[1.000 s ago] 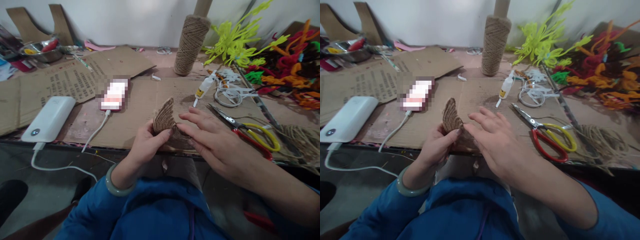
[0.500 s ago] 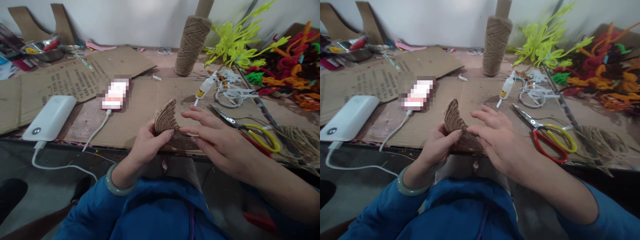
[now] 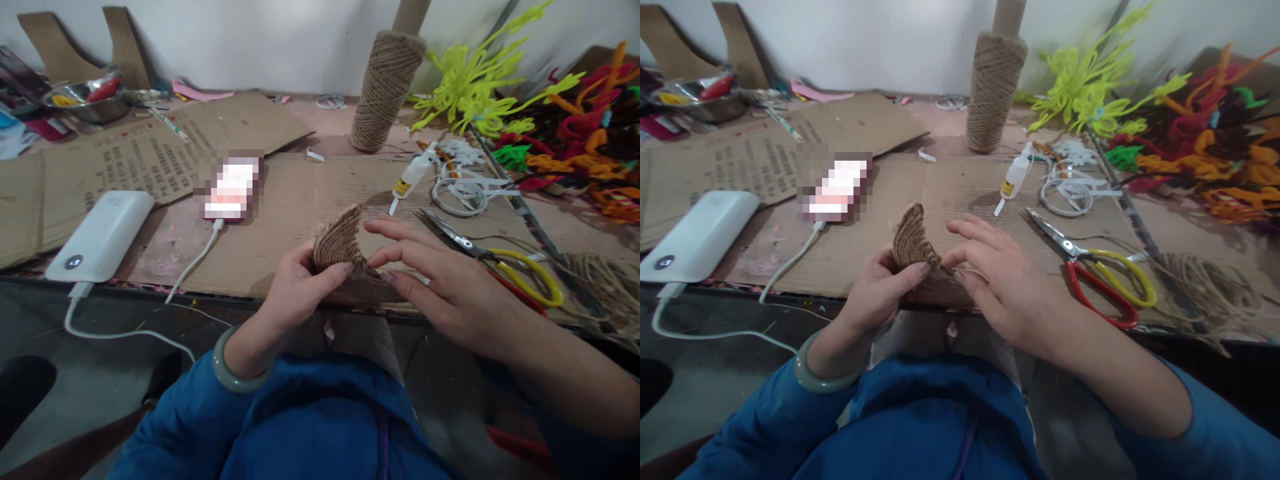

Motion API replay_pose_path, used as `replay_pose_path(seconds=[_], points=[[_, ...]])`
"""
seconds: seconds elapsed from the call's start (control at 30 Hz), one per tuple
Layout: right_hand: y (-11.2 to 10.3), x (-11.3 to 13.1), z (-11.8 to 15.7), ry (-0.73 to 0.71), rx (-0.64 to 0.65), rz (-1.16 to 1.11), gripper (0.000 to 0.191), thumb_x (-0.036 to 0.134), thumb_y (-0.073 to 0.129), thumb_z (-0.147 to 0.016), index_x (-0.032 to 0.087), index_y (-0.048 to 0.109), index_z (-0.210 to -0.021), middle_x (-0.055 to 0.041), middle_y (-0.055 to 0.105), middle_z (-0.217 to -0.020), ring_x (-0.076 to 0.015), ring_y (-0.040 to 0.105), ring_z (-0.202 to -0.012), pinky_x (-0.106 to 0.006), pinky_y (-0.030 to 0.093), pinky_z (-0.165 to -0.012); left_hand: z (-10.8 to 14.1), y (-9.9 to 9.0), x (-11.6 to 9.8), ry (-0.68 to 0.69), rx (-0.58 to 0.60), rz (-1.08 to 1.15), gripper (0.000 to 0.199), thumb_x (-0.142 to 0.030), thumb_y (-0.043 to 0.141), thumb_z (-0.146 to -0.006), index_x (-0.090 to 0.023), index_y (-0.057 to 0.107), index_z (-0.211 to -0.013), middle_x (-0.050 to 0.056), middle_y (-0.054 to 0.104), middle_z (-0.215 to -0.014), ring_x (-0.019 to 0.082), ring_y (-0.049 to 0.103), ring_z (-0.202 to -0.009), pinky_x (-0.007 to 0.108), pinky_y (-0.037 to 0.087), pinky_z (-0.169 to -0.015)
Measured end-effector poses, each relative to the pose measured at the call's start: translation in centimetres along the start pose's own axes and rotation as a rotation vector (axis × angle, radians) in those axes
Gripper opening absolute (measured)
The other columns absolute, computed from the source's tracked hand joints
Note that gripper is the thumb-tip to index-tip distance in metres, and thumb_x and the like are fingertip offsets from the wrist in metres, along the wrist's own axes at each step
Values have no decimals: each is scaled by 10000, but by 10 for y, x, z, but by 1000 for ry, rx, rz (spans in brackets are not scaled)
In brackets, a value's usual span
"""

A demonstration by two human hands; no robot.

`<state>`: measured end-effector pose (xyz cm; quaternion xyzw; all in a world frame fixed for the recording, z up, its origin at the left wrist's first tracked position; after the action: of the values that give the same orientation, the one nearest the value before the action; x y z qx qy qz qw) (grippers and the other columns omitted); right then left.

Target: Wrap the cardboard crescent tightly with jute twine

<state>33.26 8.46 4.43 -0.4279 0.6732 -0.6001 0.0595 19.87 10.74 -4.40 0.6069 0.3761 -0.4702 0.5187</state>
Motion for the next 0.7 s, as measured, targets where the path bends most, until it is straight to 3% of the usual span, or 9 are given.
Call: replay_pose_path(seconds=[0.17, 0.4, 0.7], points=[[-3, 0, 1, 11, 30, -88, 217, 132, 446, -909, 202, 617, -1022, -132, 565, -1409, -245, 446, -1391, -516, 436, -1097, 0, 0, -1, -4, -13, -1, 202, -343, 787, -732, -202, 715, -857, -3, 701, -810, 132, 625, -735, 242, 525, -714], [-7, -7, 8, 76, 46, -210, 218, 194, 460, -946, 285, 563, -1116, -23, 554, -1435, -207, 399, -1423, -503, 422, -1117, -1, 0, 0, 2, -11, 11, 199, -333, 784, -738, -201, 713, -868, -3, 706, -816, 126, 628, -740, 231, 523, -706], [0, 1, 6, -40, -8, 22, 318, 149, 440, -929, 126, 591, -1208, -168, 582, -1379, -317, 422, -1400, -572, 427, -1097, -1, -1, -2, 69, -43, 26, 213, -330, 797, -734, -199, 724, -886, 9, 726, -852, 135, 645, -768, 245, 533, -732]])
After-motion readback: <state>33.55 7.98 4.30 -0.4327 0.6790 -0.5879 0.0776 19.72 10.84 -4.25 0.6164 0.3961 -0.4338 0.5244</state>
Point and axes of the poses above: each hand's wrist, its own z-axis away from the middle knuckle, its own y-axis out of the palm, x = y × z, the point moved 8 cm from there along -z, towards the middle knuckle
